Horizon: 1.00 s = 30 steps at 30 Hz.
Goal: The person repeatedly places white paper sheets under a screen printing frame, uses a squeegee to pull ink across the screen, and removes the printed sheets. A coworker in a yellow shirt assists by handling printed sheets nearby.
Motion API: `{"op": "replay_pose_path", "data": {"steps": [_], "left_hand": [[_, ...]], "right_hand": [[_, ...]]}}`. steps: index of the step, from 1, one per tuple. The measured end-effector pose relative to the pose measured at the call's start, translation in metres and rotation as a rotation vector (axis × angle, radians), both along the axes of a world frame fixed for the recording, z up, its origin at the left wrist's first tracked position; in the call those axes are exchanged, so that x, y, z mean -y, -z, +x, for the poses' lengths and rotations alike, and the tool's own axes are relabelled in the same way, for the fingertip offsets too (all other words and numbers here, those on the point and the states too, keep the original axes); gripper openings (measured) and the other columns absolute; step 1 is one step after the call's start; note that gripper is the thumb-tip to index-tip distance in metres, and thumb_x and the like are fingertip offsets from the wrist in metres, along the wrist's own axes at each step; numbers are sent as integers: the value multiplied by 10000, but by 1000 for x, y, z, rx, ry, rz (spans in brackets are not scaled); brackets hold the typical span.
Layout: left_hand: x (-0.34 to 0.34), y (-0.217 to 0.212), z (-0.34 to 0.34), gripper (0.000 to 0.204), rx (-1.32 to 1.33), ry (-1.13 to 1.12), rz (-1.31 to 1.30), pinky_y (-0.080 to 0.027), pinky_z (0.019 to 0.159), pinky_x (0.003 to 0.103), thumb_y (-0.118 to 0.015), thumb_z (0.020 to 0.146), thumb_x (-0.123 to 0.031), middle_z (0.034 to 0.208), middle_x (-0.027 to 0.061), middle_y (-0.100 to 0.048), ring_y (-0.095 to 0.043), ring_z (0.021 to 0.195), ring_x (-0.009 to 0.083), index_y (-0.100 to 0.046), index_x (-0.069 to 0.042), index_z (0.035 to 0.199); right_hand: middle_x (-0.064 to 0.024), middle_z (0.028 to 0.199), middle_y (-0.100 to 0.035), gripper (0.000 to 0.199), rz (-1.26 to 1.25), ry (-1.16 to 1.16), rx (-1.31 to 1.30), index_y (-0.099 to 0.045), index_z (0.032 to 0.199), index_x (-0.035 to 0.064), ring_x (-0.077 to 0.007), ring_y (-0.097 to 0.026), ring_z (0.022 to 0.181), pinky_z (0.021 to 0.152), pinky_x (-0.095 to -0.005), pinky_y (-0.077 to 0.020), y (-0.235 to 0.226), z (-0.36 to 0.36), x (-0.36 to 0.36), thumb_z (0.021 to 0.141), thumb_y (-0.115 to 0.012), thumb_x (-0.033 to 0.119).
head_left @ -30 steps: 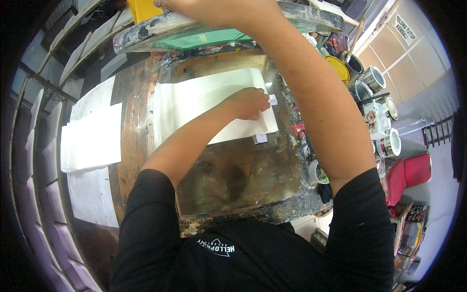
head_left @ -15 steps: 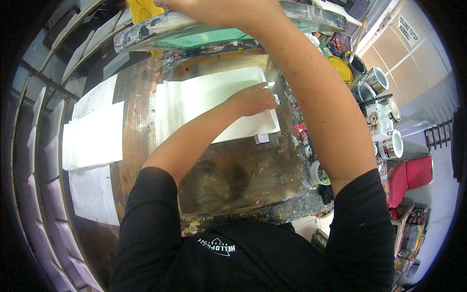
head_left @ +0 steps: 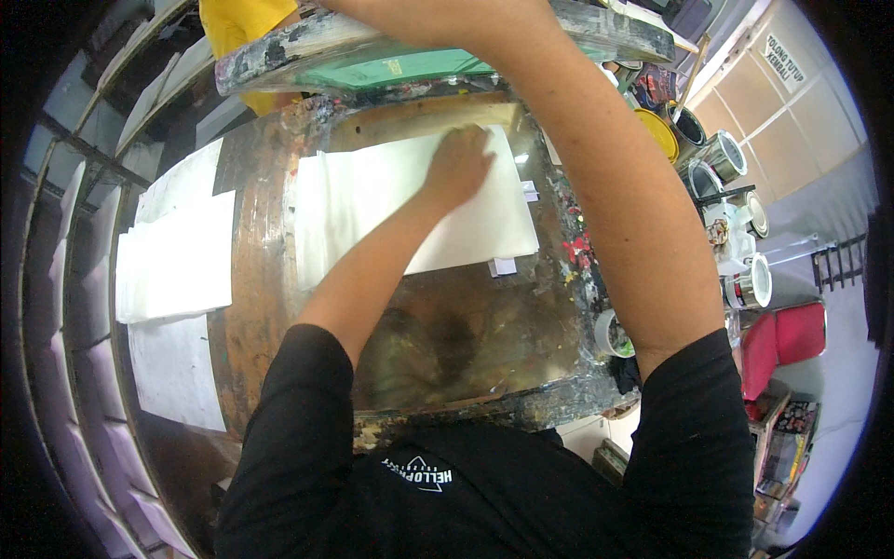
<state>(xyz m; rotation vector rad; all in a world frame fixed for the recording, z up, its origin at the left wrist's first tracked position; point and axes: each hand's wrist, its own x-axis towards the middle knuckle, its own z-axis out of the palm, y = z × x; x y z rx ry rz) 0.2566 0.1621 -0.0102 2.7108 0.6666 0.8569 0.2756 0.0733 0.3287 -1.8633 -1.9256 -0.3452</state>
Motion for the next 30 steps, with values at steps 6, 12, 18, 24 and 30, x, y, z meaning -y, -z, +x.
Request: {"op": "replay_pose_path", "data": {"steps": [6, 12, 18, 24, 30], "left_hand": [[-58, -5, -6, 654, -426, -220, -127, -336, 1183, 648, -539, 1043, -571, 1509, 210, -535, -474, 1421, 439, -583, -66, 1456], [-43, -19, -7, 623, -542, -166, -84, -357, 1161, 650, -518, 1051, -590, 1550, 212, -503, -428, 1470, 416, -568, -146, 1486], [-36, 5, -7, 638, -331, -304, 206, -373, 1140, 668, -546, 1038, -592, 1535, 190, -517, -452, 1447, 423, -582, -115, 1460], [127, -174, -139, 235, 70, 425, -834, -558, 802, 349, -773, 971, -258, 970, 120, -774, -709, 848, 192, -775, -23, 974], [230, -254, -208, 437, 807, 1305, -1394, -406, 535, 363, -766, 1001, -389, 799, 114, -647, -562, 633, 227, -738, 21, 1151]], "right_hand": [[-257, 824, -756, 809, 29, -50, 16, -805, 856, -37, -394, -763, 811, 779, -492, -603, 8, 6, -11, 1002, -469, 685], [-254, 809, -753, 815, 60, 56, 44, -798, 826, -38, -402, -759, 799, 781, -480, -601, 7, -1, -14, 1000, -461, 683], [-267, 852, -757, 800, -7, -87, -8, -798, 852, -45, -414, -760, 846, 803, -494, -601, -1, 7, -7, 995, -472, 671], [-276, 887, -760, 783, 161, -59, 71, -803, 875, -43, -420, -753, 882, 822, -509, -584, 20, 7, -20, 1005, -475, 656], [-266, 845, -757, 795, 132, -10, 51, -804, 844, -37, -408, -754, 854, 834, -509, -575, 16, 13, -16, 998, -481, 673]]}}
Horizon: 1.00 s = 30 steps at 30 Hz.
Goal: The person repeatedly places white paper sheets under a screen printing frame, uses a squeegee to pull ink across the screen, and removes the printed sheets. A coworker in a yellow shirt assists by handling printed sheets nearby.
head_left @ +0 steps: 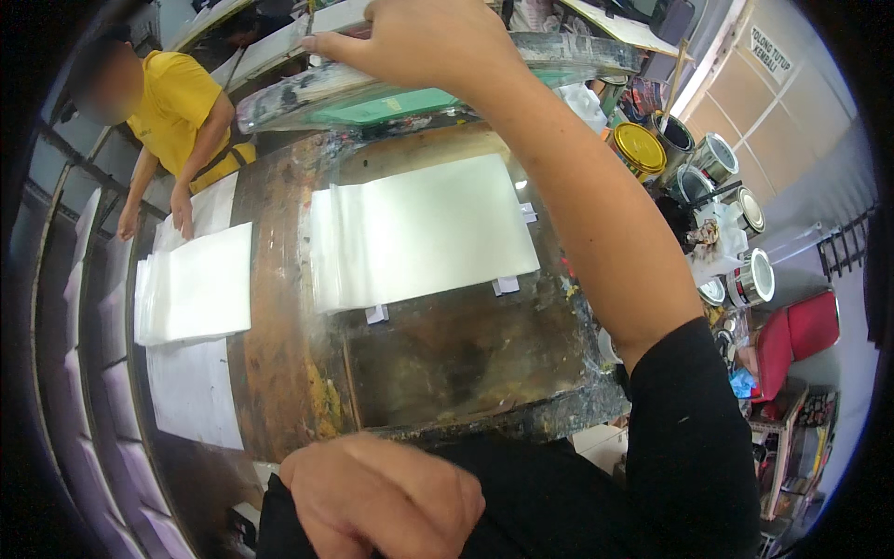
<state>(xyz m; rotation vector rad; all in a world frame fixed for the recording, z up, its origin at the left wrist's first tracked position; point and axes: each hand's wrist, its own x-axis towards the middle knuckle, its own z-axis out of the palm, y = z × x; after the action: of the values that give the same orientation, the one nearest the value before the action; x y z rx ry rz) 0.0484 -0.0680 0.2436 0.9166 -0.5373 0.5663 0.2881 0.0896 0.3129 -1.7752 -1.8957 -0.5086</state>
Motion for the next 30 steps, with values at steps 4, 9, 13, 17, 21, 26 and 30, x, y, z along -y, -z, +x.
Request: {"op": "replay_pose_path", "data": {"steps": [4, 9, 13, 17, 21, 26, 30], "left_hand": [[84, -40, -19, 365, -94, -385, -274, -296, 430, 296, -741, 1026, -340, 636, 60, -614, -475, 466, 141, -784, 15, 955], [106, -63, -40, 351, -193, -282, -321, -316, 441, 303, -742, 1028, -297, 635, 65, -606, -470, 471, 141, -762, 4, 850], [123, -48, -47, 263, 50, -152, -356, -361, 463, 319, -789, 988, -222, 691, 84, -635, -527, 524, 173, -766, 25, 900], [128, -43, -63, 230, 171, 32, -336, -401, 484, 343, -846, 932, -147, 769, 126, -672, -590, 592, 222, -762, 63, 973], [141, -38, -83, 271, 177, 118, -332, -422, 494, 357, -861, 916, -127, 845, 168, -693, -618, 623, 264, -746, 87, 1036], [159, -19, -102, 270, 205, 132, -305, -447, 503, 381, -849, 928, -118, 862, 175, -697, -632, 641, 299, -732, 84, 1063], [157, -28, -101, 256, 205, 203, -368, -454, 505, 399, -834, 938, -97, 862, 183, -695, -636, 647, 307, -723, 88, 1076]], "right_hand": [[-254, 792, -748, 795, 21, -34, -22, -805, 820, -23, -412, -749, 793, 809, -510, -579, 5, -15, -1, 989, -490, 687], [-203, 846, -765, 799, 54, 3, 23, -817, 910, 47, -377, -755, 837, 770, -500, -576, 20, -10, 4, 957, -481, 771], [-173, 909, -785, 854, 76, 21, 23, -822, 960, 54, -354, -759, 878, 896, -532, -518, 37, -4, -8, 942, -447, 822], [-149, 941, -793, 827, 102, 38, 83, -826, 979, 79, -351, -759, 907, 896, -498, -544, 39, -7, 0, 948, -452, 815], [-124, 962, -801, 833, 109, 20, 62, -834, 1032, 109, -339, -763, 928, 908, -514, -536, 46, -7, 1, 935, -446, 840], [-109, 963, -805, 820, 67, 36, 62, -834, 1069, 129, -339, -768, 894, 906, -549, -534, 47, -10, 6, 929, -453, 842], [-137, 936, -807, 841, 145, 46, 125, -848, 1067, 133, -359, -773, 865, 819, -490, -596, 52, 0, -1, 935, -430, 851]]}}
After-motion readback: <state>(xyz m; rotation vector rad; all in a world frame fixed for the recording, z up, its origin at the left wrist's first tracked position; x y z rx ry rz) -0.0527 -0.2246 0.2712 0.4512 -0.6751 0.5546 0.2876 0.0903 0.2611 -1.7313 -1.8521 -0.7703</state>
